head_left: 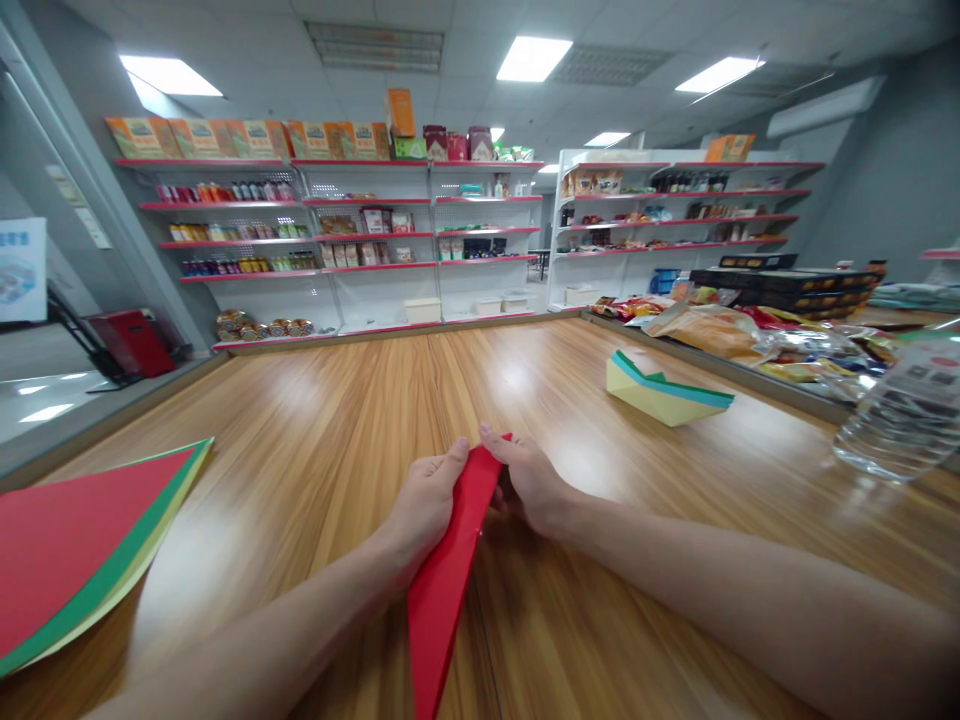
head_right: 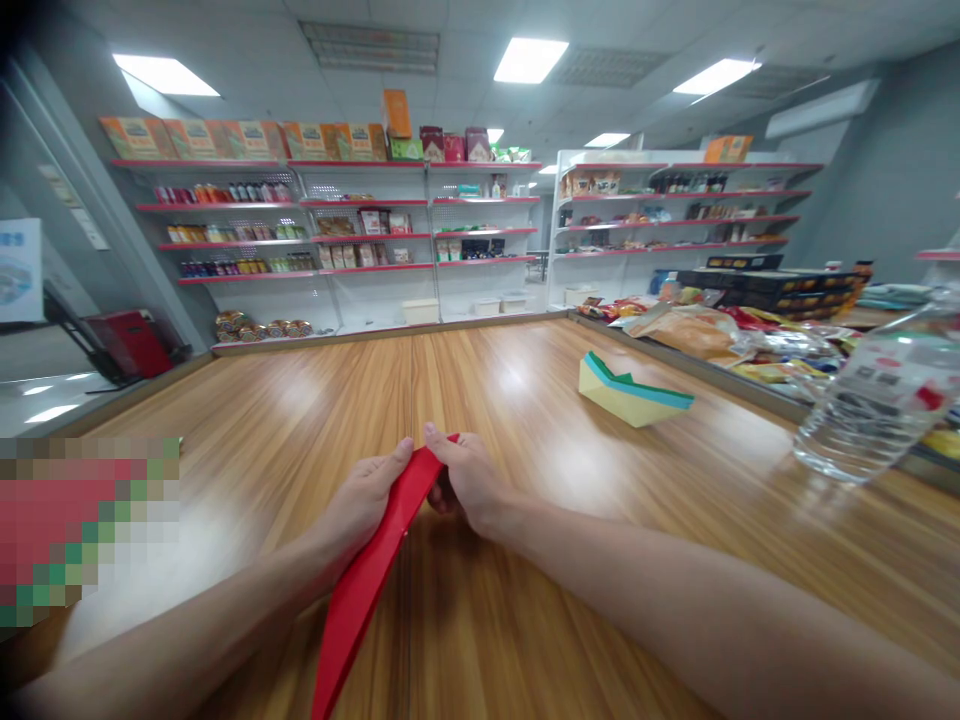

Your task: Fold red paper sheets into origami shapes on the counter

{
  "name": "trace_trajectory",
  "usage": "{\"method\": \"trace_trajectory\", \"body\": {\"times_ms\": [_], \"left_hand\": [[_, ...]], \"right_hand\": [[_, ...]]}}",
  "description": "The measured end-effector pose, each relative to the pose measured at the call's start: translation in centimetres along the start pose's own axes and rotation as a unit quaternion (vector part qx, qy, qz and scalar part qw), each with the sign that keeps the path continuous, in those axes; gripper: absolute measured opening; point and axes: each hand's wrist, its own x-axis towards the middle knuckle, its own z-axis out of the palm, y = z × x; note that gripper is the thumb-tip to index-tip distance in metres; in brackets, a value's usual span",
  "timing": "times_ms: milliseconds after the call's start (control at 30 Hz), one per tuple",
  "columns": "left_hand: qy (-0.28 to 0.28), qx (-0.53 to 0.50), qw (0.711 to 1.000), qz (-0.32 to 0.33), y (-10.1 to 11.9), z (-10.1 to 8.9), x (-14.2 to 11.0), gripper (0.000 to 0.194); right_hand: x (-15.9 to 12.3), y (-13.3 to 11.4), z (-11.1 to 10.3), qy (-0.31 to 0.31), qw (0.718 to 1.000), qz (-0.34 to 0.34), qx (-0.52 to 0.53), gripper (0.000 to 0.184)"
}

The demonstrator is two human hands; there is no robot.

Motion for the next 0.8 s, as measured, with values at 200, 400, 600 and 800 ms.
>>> {"method": "trace_trajectory", "body": {"times_ms": [200, 400, 600, 800], "left_hand": [[0.076, 0.098, 0.992, 0.034, -1.6, -0.3, 0.2, 0.057], [0.093, 0.191, 0.977, 0.027, -2.2, -1.2, 0.6, 0.058], [0.086, 0.314, 0.945, 0.020, -2.0, -1.8, 0.9, 0.055], [0.076, 0.289, 0.954, 0.028, -2.2, -2.0, 0.9, 0.056]], "right_hand": [[0.2, -0.4, -0.1, 0.099, 0.986, -0.022, -0.131, 0.055], [0.6, 0.0, -0.8, 0.105, 0.972, -0.035, -0.209, 0.057], [0.9, -0.2, -1.8, 0.063, 0.958, -0.057, -0.274, 0.056], [1.0, 0.0, -2.0, 0.024, 0.967, -0.045, -0.250, 0.057]]}}
